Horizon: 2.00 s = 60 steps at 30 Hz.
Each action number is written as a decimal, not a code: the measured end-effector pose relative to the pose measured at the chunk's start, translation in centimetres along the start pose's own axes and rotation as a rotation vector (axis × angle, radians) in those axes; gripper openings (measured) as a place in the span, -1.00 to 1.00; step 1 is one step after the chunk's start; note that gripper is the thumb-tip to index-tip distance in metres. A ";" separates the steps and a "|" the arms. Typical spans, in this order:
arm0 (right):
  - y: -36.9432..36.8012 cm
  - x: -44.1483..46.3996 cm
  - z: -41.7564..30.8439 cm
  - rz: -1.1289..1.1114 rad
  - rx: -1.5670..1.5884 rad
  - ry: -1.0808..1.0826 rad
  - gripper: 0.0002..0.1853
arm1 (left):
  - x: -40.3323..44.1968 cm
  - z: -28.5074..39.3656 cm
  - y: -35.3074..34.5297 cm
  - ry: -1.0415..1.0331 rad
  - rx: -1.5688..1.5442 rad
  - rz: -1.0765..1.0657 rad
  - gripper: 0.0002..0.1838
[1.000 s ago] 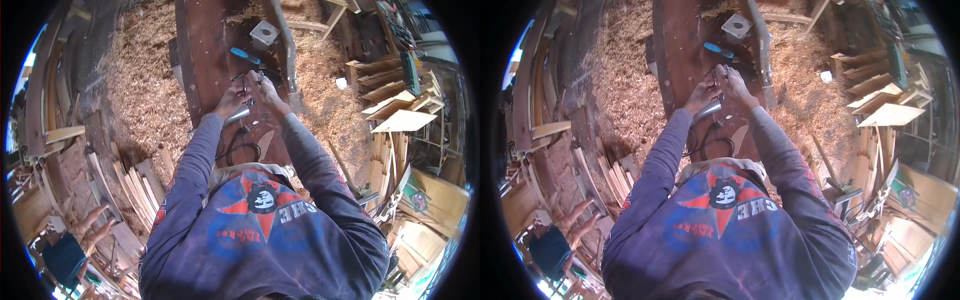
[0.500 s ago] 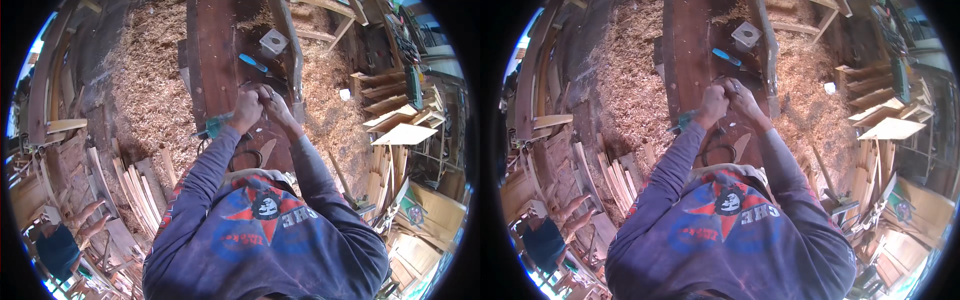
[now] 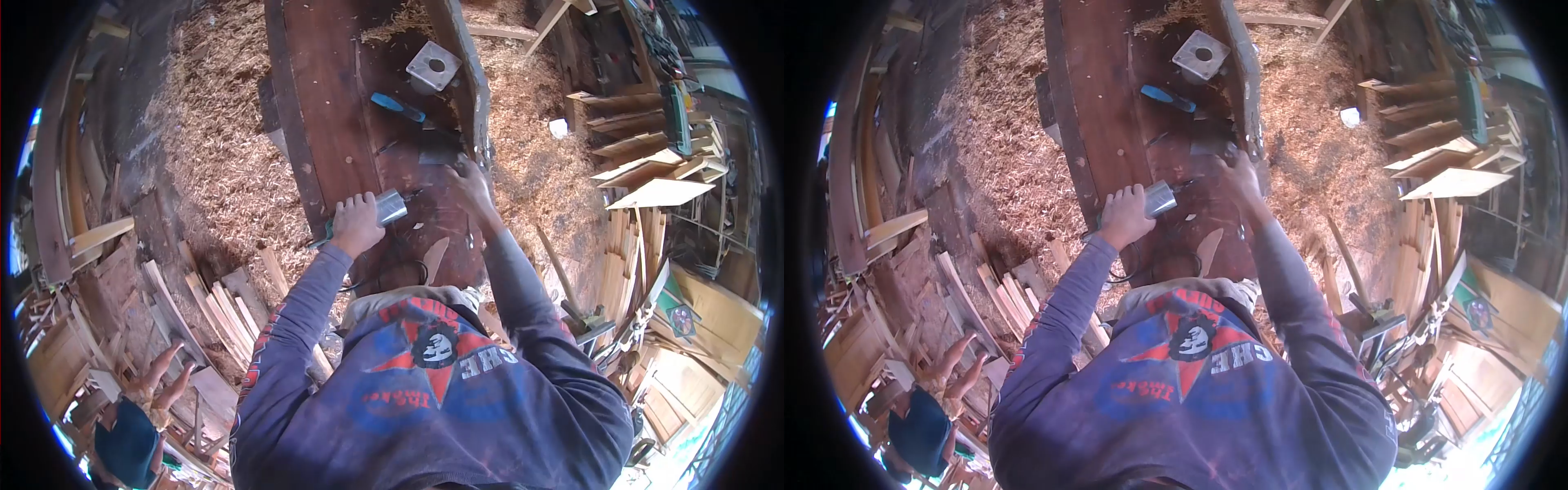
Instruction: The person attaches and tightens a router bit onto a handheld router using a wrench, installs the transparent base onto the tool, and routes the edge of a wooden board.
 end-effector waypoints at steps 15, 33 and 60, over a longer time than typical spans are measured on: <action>-8.8 2.7 -10.9 -0.143 -0.550 0.516 -0.54 | -13.8 -5.8 2.3 0.304 -1.374 0.105 -0.51; -1.7 11.6 -20.0 0.142 -0.873 0.630 0.00 | -10.5 -5.3 1.7 0.326 -1.758 0.094 -0.65; 11.3 -16.4 -26.6 -0.964 0.905 0.881 0.22 | -20.0 12.5 6.8 -1.668 -2.371 -1.402 -0.05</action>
Point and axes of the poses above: each hand's wrist, its own x-axis towards the middle knuckle, its own y-axis out of the back of the hand, z = x × y, the point moved 3 cm from there along x, towards the middle knuckle, and after that the axes turned 5 degrees about x, right-handed, at the moved point
